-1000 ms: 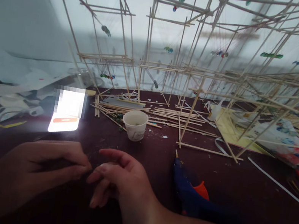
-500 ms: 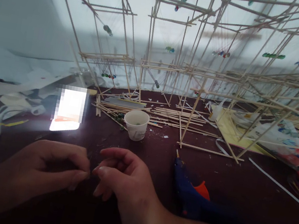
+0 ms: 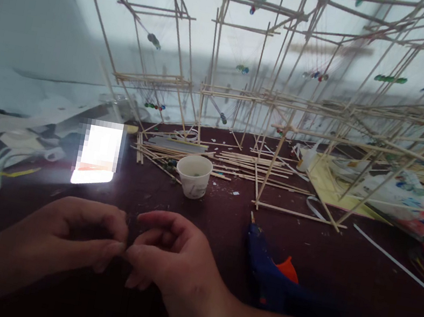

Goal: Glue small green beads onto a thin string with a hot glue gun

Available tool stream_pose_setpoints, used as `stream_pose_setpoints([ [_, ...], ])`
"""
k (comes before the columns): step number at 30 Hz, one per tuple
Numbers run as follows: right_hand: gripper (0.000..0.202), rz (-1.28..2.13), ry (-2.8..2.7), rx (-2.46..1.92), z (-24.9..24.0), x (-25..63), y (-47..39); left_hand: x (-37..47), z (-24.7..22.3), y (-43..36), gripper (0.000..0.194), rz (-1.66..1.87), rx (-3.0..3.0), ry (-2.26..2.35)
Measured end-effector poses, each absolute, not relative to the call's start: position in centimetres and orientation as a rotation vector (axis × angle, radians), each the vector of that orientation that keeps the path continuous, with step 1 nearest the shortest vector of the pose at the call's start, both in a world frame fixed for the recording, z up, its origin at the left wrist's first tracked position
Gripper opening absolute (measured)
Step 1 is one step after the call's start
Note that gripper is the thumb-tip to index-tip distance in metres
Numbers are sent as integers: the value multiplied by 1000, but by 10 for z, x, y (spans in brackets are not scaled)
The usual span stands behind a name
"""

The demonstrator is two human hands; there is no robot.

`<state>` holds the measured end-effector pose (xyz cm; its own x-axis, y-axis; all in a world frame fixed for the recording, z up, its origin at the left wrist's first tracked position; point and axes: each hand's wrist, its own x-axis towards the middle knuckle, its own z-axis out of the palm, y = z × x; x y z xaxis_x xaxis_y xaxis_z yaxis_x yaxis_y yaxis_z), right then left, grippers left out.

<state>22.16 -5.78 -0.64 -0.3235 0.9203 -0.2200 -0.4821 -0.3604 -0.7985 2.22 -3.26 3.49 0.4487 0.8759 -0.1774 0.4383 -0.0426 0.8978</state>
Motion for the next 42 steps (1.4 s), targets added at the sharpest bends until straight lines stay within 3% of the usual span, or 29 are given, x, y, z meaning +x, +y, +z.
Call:
stream_pose_setpoints([
  [11,56,1825,-754,-827,-10,223,-58,17,30,-29,30,571,1717,1126],
  [20,43,1811,-759,-884,-12,222,-57,19,32,-33,21,611,1766,1182],
  [27,52,1860,-792,-880,-13,222,-56,20,30,-33,27,558,1773,1182],
  [33,62,1886,-792,-795,-20,220,-54,22,31,-34,18,597,1862,1097],
  [42,54,1907,-819,-800,-24,222,-56,19,27,-34,16,691,2071,992],
])
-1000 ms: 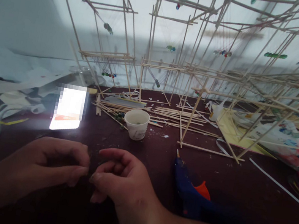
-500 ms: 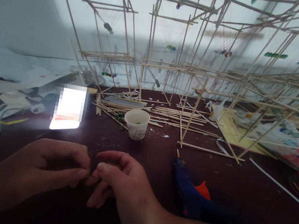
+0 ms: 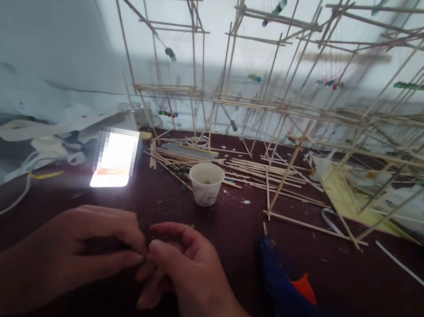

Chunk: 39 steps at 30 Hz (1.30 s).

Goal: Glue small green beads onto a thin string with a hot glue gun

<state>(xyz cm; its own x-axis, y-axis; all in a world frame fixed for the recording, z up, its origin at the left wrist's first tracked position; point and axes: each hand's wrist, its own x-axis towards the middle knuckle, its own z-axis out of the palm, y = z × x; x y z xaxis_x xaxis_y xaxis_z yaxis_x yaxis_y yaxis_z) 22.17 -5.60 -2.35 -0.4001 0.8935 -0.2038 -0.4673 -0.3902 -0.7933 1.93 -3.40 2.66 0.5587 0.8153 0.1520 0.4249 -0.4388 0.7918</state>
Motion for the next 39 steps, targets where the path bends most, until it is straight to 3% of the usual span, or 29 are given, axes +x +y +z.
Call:
stream_pose_setpoints([
  [12,46,1885,-851,-698,-27,224,-52,17,19,-32,15,768,2237,948],
  [21,37,1788,-842,-858,-16,224,-52,14,16,-27,28,596,2404,853],
  [33,39,1565,-616,-1007,-9,230,-53,-20,41,9,25,692,2381,960],
  [39,41,1569,-625,-1025,-10,227,-51,-24,43,16,12,906,2214,1062],
])
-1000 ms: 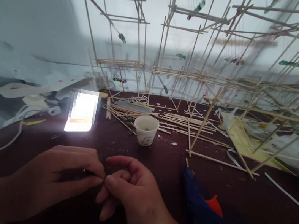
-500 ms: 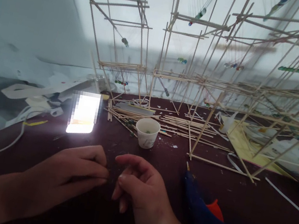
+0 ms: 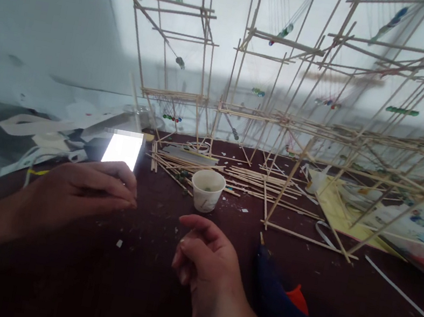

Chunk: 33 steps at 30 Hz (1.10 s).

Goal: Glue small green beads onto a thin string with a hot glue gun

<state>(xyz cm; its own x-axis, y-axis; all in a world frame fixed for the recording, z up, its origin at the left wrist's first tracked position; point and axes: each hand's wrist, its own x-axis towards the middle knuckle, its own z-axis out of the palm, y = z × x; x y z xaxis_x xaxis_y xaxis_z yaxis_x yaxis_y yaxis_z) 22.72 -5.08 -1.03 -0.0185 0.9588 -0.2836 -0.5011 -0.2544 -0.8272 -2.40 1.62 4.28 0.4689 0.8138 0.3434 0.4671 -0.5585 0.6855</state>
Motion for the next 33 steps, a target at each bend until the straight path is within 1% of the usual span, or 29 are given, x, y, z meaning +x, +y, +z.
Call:
stream_pose_setpoints([
  [2,40,1594,-666,-1036,-11,225,-50,-19,38,14,10,986,2063,1059],
  [5,42,1658,-780,-1023,-13,222,-49,-5,29,5,11,1072,1708,1012],
  [9,45,1757,-906,-976,-15,220,-51,17,21,-12,18,1004,1249,868],
  [13,47,1857,-972,-886,-21,220,-51,30,19,-25,31,962,1109,639],
  [16,52,1932,-995,-813,-26,220,-49,32,17,-30,37,929,1059,629],
  [22,67,2009,-1110,-716,-29,216,-49,28,10,-35,32,871,998,816],
  [24,63,1971,-1108,-764,-27,217,-50,27,12,-35,37,904,993,897],
  [27,46,1816,-1037,-870,-23,220,-53,27,17,-34,57,954,1007,937],
  [29,37,1692,-973,-912,-19,221,-55,28,19,-32,62,949,1053,906],
  [31,35,1626,-914,-920,-15,222,-58,30,18,-30,63,928,1104,880],
  [33,41,1634,-860,-902,-13,221,-59,32,15,-29,60,893,1141,881],
])
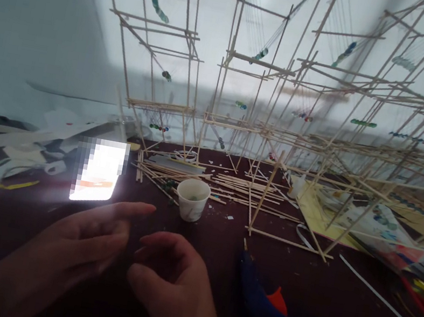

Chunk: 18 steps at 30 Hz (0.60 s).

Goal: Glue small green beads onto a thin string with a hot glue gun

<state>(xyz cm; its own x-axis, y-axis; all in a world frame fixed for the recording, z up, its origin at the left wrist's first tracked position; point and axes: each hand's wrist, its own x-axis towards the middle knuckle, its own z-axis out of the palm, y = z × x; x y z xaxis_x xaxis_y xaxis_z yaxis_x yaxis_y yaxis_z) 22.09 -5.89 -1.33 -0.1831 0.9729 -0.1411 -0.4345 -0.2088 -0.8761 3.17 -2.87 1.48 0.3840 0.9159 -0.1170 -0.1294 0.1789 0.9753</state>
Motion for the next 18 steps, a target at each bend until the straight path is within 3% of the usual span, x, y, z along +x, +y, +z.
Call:
stream_pose_setpoints([
  [3,51,1674,-840,-839,-12,220,-58,33,8,-28,54,829,1200,901],
  [8,45,1678,-857,-791,-8,222,-58,31,-1,-26,59,735,1302,871],
  [14,40,1610,-820,-876,-2,223,-60,34,8,-33,27,774,1528,1006],
  [18,38,1549,-825,-953,1,224,-59,38,21,-41,24,779,1697,1191],
])
